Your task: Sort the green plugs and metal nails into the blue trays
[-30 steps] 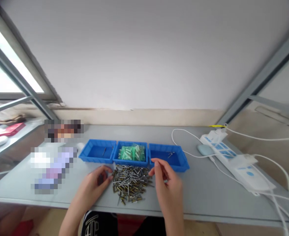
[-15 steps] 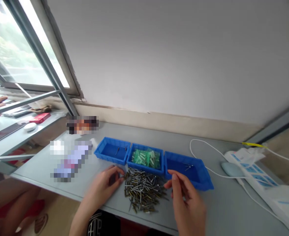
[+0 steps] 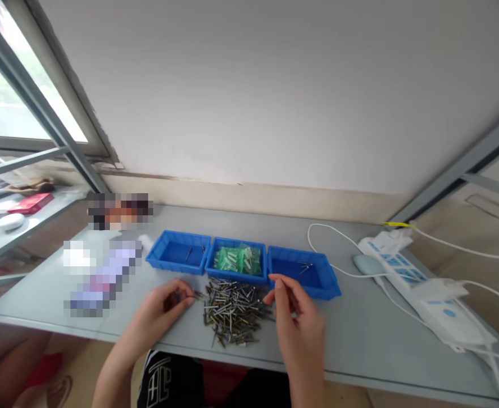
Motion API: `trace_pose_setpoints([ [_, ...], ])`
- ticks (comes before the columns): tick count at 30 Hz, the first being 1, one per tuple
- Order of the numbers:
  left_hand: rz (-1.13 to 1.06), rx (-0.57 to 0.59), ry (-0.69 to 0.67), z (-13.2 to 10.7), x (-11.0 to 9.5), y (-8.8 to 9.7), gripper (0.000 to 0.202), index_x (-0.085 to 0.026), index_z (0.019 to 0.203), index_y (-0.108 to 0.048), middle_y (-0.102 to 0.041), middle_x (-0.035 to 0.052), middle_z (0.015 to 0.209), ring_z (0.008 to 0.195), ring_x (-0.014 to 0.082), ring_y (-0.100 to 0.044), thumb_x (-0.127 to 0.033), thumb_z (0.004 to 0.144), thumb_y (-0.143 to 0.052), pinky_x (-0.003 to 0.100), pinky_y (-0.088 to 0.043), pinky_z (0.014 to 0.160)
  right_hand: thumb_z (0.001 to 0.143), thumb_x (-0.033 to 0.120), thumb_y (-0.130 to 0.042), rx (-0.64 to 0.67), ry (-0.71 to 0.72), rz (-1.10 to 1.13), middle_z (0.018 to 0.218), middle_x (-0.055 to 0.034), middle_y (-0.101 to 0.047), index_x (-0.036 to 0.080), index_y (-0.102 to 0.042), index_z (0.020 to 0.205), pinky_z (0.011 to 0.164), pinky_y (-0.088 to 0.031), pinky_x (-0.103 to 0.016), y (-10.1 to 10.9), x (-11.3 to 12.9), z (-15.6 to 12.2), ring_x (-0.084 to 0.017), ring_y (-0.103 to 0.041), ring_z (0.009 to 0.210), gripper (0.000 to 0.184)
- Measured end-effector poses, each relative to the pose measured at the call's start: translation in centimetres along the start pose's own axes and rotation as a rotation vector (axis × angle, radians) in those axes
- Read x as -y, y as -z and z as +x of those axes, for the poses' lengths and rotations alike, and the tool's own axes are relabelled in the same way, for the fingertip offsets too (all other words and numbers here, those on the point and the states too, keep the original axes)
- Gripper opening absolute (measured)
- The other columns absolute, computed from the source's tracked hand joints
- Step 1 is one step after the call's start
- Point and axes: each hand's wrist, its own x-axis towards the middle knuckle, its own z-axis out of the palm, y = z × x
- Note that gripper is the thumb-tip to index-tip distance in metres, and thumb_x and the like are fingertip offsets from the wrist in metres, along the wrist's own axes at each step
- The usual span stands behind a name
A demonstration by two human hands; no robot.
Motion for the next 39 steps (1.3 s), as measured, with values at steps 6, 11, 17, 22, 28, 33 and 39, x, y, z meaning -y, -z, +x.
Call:
trace_pose_setpoints([
  [6, -0.071, -0.261, -0.065, -0.5, -1.1, 0.5, 0.023, -0.021, 0.095, -0.071, -0.066, -0.0009, 0.082, 0.065, 0.0133, -0.053, -0.044, 0.098, -0.065, 0.025, -0.041, 0.061, 0.101, 0.052, -0.068, 0.073, 0.112, -0.05, 0.073, -0.0032, -0.073, 0.023, -0.08, 0.111, 0.06, -0.054, -0.028, -1.0, 1.6, -1.1, -0.019, -0.065, 0.065, 0.034],
  [11, -0.059, -0.359, -0.169, -0.3, -3.5, -1.2, 0.018, -0.022, 0.094, -0.071, -0.066, -0.0027, 0.075, 0.061, 0.0124, -0.054, -0.04, 0.098, -0.067, 0.023, -0.043, 0.058, 0.101, 0.039, -0.068, 0.339, 0.3, -0.131, 0.083, -0.0013, -0.079, 0.027, -0.082, 0.116, 0.06, -0.054, -0.027, -3.4, 3.5, -2.2, -0.016, -0.065, 0.063, 0.023],
  [17, -0.065, -0.758, -0.111, 0.0, -3.3, -1.8, 0.019, -0.023, 0.098, -0.069, -0.068, -0.002, 0.081, 0.064, 0.0132, -0.055, -0.041, 0.098, -0.07, 0.026, -0.046, 0.064, 0.106, 0.042, -0.062, 0.382, 0.264, -0.156, 0.083, -0.0011, -0.079, 0.027, -0.08, 0.119, 0.061, -0.054, -0.028, -3.3, 2.6, -2.6, -0.017, -0.067, 0.065, 0.027],
  [22, -0.003, -0.899, -0.022, 1.6, -2.5, -1.1, 0.029, -0.022, 0.104, -0.071, -0.07, -0.001, 0.086, 0.063, 0.0139, -0.053, -0.05, 0.097, -0.069, 0.027, -0.044, 0.065, 0.105, 0.049, -0.061, 0.261, 0.214, -0.178, 0.079, -0.0019, -0.079, 0.027, -0.081, 0.116, 0.061, -0.054, -0.028, -0.8, 1.4, -1.8, -0.019, -0.069, 0.065, 0.031],
  [28, 0.15, -0.762, 0.039, 2.4, -1.6, -1.3, 0.04, -0.024, 0.124, -0.073, -0.054, -0.0074, 0.068, 0.057, 0.014, -0.044, -0.052, 0.096, -0.067, 0.027, -0.038, 0.063, 0.103, 0.055, -0.063, 0.084, 0.115, -0.123, 0.075, -0.0038, -0.077, 0.024, -0.081, 0.112, 0.054, -0.051, -0.026, 0.7, 1.3, -0.9, -0.019, -0.067, 0.063, 0.037],
  [33, 0.192, -0.273, -0.023, 0.9, -1.0, -0.4, 0.031, -0.024, 0.106, -0.078, -0.055, -0.006, 0.066, 0.056, 0.0136, -0.046, -0.051, 0.096, -0.064, 0.027, -0.035, 0.06, 0.102, 0.054, -0.063, 0.068, 0.05, -0.069, 0.076, -0.0034, -0.076, 0.024, -0.081, 0.111, 0.058, -0.049, -0.027, 0.2, 1.4, -0.8, -0.019, -0.066, 0.068, 0.037],
  [39, 0.31, 0.014, 0.052, 0.7, -0.9, -0.5, 0.029, -0.024, 0.108, -0.076, -0.061, -0.0029, 0.068, 0.062, 0.0176, -0.056, -0.041, 0.1, -0.055, 0.028, -0.036, 0.063, 0.103, 0.054, -0.063, 0.099, 0.08, -0.05, 0.076, -0.0027, -0.074, 0.023, -0.08, 0.113, 0.053, -0.044, -0.026, -0.3, 1.0, 0.1, -0.017, -0.061, 0.063, 0.037],
])
